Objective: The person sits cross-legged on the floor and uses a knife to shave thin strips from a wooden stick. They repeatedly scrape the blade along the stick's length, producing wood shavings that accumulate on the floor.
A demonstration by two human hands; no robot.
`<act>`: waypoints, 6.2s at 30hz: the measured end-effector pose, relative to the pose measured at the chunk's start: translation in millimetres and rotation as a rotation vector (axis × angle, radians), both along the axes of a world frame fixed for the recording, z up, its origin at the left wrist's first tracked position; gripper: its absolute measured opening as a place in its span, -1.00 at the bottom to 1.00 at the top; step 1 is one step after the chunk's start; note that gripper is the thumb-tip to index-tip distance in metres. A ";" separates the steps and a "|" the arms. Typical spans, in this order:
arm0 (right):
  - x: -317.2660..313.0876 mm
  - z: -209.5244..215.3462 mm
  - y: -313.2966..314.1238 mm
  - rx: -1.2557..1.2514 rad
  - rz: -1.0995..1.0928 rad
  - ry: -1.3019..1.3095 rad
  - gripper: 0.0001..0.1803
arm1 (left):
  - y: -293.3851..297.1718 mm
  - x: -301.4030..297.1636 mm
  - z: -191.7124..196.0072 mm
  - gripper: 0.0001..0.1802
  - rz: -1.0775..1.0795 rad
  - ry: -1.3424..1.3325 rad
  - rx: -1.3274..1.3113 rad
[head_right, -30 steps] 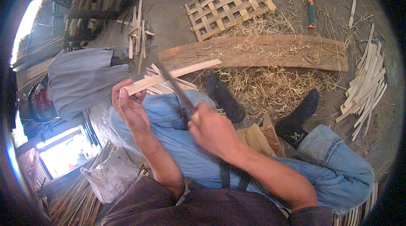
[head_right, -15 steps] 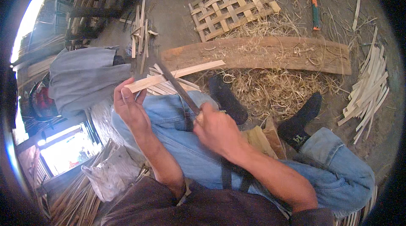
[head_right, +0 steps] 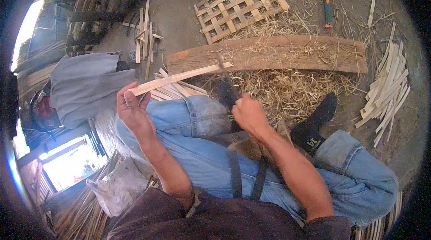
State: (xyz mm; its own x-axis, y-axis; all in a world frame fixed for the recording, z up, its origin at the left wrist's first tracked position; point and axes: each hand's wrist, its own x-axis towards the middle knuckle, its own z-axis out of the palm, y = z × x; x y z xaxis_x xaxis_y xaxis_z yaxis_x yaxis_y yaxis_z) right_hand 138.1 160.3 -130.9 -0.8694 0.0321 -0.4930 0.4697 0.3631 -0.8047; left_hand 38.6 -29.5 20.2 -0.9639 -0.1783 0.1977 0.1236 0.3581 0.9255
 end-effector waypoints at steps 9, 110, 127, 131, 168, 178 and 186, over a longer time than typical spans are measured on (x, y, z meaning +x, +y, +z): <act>6.4 -29.8 15.8 0.078 0.035 -0.070 -0.59 | -4.9 -6.3 -3.6 -0.55 0.108 -0.009 -0.068; -3.3 -45.7 26.5 0.112 -0.008 -0.073 -0.58 | -32.3 -11.9 -2.3 -0.66 0.064 -0.055 -0.331; -49.3 40.9 60.2 -0.683 -0.812 0.197 -0.71 | 6.4 9.2 -13.3 -0.32 -0.810 -0.804 -0.038; -50.9 63.5 53.1 -0.649 -0.774 0.358 -0.63 | 44.7 26.2 -22.5 -0.53 -0.932 -1.107 0.114; 19.3 97.1 181.0 0.055 -0.527 0.079 -0.71 | 79.2 77.1 -40.2 -0.75 -0.990 -0.835 -0.079; 30.5 83.8 210.5 0.819 0.029 0.217 -0.70 | 85.1 74.6 -30.7 -0.61 -0.827 -0.784 -0.057; 41.8 95.8 157.5 0.881 0.340 0.029 -0.71 | 74.6 68.5 -52.2 -0.56 -0.896 -0.926 -0.015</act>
State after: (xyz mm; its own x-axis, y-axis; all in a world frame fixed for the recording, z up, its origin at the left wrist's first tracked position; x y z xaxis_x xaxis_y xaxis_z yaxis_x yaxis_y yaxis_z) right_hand 179.9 317.7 -35.1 -0.9122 0.1251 -0.3901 0.2107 0.9599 -0.1850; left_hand 107.0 45.1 -32.0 -0.5239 0.5950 -0.6095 -0.3577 0.4957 0.7914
